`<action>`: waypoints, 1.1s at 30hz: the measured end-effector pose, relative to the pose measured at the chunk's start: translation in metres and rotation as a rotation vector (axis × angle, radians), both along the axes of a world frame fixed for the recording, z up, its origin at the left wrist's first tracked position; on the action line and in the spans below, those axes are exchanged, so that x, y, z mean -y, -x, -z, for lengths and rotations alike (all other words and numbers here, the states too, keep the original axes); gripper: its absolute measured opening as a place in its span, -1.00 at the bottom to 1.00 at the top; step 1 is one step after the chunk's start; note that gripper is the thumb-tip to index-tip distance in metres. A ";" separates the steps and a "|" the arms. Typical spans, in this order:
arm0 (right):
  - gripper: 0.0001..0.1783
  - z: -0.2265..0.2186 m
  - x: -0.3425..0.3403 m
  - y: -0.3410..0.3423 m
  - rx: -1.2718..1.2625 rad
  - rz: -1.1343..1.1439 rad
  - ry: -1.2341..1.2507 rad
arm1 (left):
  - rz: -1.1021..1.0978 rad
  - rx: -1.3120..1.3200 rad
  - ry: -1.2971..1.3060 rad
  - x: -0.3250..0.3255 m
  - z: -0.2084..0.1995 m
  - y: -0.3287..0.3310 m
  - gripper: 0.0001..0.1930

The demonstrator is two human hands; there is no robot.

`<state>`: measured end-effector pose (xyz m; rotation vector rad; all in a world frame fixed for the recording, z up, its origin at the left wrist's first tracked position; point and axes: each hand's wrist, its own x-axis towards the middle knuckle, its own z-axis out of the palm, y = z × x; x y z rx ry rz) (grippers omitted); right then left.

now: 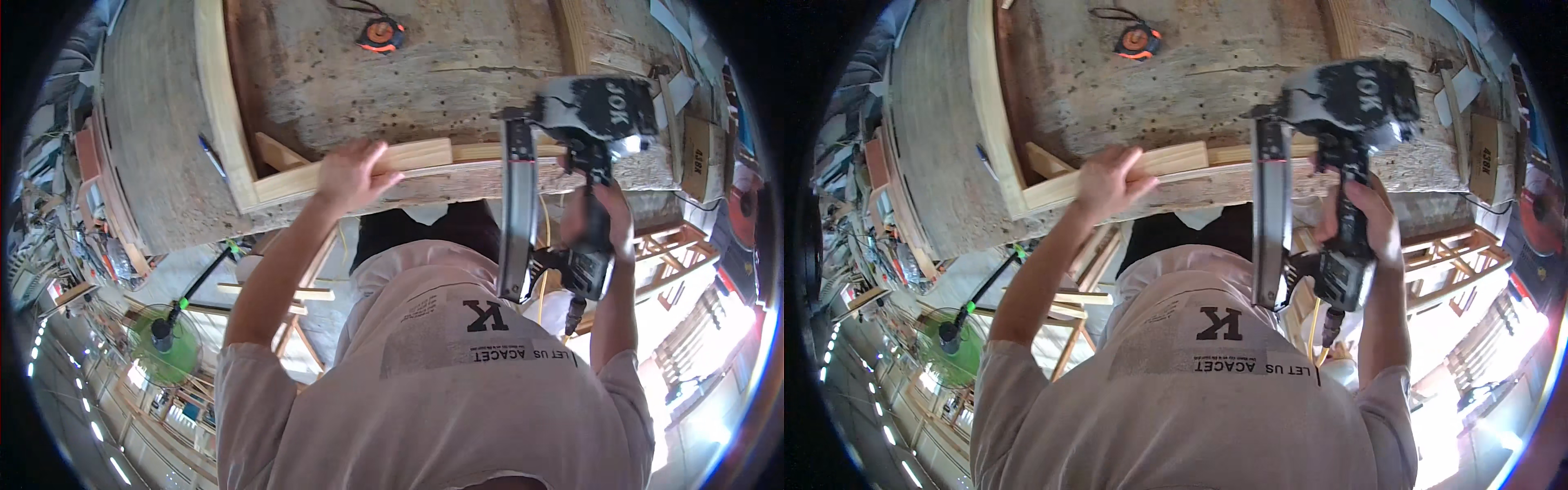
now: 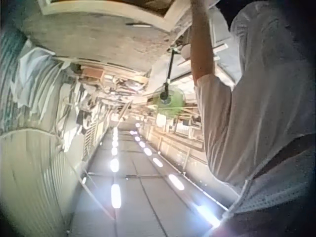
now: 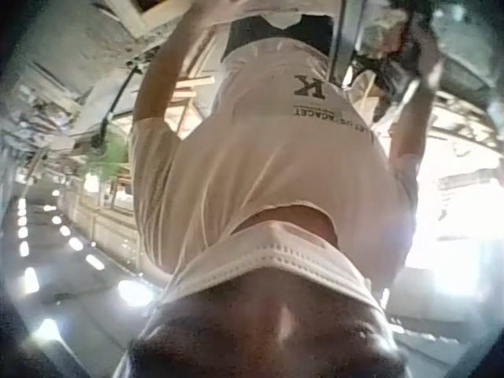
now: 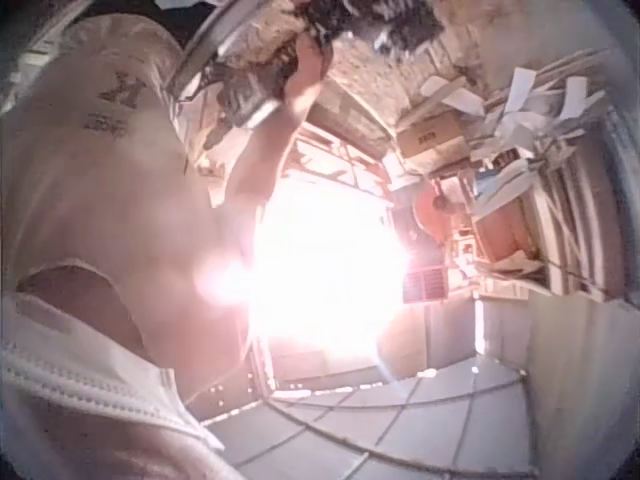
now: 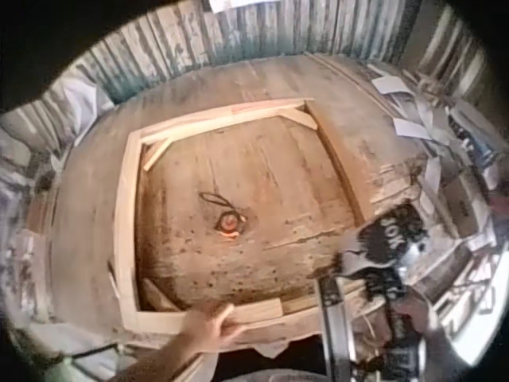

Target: Assembling a square wooden frame using a pneumatic nail gun and a hammer.

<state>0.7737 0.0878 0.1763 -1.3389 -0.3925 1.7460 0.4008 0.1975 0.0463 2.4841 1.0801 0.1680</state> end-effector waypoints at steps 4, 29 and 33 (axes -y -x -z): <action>-0.37 -0.019 0.036 0.041 0.032 0.219 -0.093 | -0.007 -0.002 0.065 0.004 0.007 -0.004 -0.37; -0.68 -0.103 -0.217 0.499 0.720 -1.567 0.149 | -0.401 0.473 0.009 0.010 0.065 -0.022 -0.85; -0.70 -0.105 -0.216 0.519 0.830 -1.692 0.147 | -0.414 0.442 0.018 0.004 0.066 -0.031 -0.85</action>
